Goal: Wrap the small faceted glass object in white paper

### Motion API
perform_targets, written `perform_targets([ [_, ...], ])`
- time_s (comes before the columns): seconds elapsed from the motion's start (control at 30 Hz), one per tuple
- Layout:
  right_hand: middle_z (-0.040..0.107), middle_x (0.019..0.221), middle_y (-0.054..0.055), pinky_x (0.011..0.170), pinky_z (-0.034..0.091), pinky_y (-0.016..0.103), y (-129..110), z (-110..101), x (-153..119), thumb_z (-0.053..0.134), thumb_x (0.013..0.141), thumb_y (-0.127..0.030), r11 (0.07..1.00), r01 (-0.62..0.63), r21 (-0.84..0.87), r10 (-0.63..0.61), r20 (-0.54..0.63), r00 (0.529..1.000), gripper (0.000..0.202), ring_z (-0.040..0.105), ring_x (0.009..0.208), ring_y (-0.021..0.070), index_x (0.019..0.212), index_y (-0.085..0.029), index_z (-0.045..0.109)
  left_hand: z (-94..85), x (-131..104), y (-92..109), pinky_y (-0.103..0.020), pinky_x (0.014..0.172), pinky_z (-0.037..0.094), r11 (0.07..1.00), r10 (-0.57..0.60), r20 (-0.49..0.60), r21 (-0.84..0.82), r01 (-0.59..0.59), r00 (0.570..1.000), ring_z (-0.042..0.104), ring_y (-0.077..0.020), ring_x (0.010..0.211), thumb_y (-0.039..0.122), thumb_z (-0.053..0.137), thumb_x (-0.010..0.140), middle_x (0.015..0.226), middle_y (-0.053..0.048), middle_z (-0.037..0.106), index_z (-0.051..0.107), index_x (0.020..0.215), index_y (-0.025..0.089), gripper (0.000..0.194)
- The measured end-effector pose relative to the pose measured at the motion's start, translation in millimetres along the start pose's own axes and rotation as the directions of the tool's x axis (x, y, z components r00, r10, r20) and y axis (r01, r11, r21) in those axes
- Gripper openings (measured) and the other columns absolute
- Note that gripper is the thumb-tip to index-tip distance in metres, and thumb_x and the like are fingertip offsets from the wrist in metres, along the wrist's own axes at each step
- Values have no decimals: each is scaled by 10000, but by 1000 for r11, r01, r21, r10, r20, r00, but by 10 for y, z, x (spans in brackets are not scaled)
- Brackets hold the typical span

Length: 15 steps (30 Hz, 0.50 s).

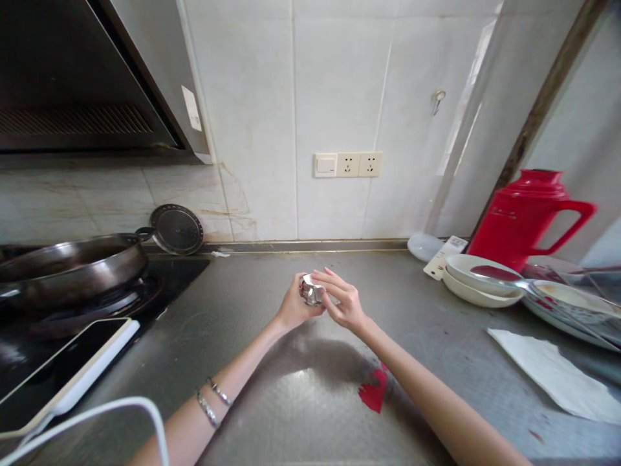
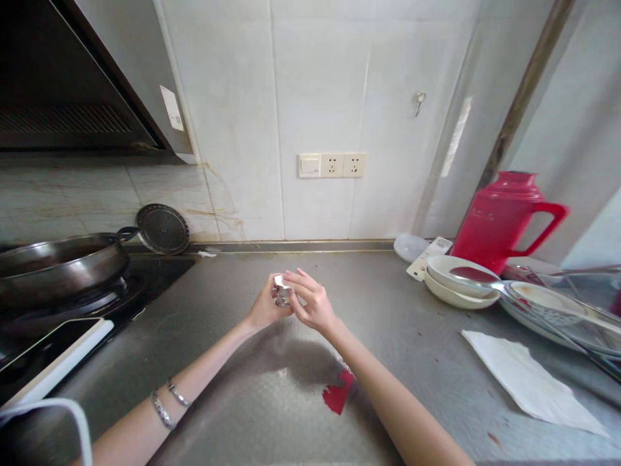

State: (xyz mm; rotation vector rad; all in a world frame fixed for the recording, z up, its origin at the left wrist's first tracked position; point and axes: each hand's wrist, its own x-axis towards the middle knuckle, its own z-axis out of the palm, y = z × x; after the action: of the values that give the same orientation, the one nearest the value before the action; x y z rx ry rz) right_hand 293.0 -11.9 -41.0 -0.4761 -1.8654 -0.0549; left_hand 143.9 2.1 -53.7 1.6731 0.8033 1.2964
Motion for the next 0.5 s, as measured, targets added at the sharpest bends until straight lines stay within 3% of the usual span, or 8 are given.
perform_targets([
  [0.3, 733, 1041, 46, 1018, 461, 498, 33, 11, 43, 447, 953, -298, 960, -270, 78, 274, -48, 960, 286, 674, 1027, 230, 1041, -269, 717, 21, -19, -9, -243, 653, 455, 997, -74, -38, -34, 73, 997, 576, -125, 716, 233, 827, 485, 870, 2, 575, 449, 1102, 187, 726],
  [0.4, 727, 1057, 57, 1018, 463, 499, 40, 4, 26, 447, 951, -281, 973, -224, 46, 227, -67, 972, 283, 676, 1022, 226, 1051, -257, 711, 27, -18, -16, -223, 576, 468, 991, -116, -36, -69, 113, 993, 566, -111, 674, 277, 824, 509, 878, 5, 567, 434, 1113, 194, 723],
  [0.5, 713, 1090, 80, 1035, 451, 500, 34, -6, 4, 448, 941, -228, 996, -94, 1, 94, -41, 995, 285, 653, 1071, 226, 1103, -233, 682, 24, -9, -29, -199, 483, 462, 987, -141, -24, -83, 138, 990, 556, -102, 627, 342, 809, 556, 868, 9, 559, 425, 1112, 198, 691],
])
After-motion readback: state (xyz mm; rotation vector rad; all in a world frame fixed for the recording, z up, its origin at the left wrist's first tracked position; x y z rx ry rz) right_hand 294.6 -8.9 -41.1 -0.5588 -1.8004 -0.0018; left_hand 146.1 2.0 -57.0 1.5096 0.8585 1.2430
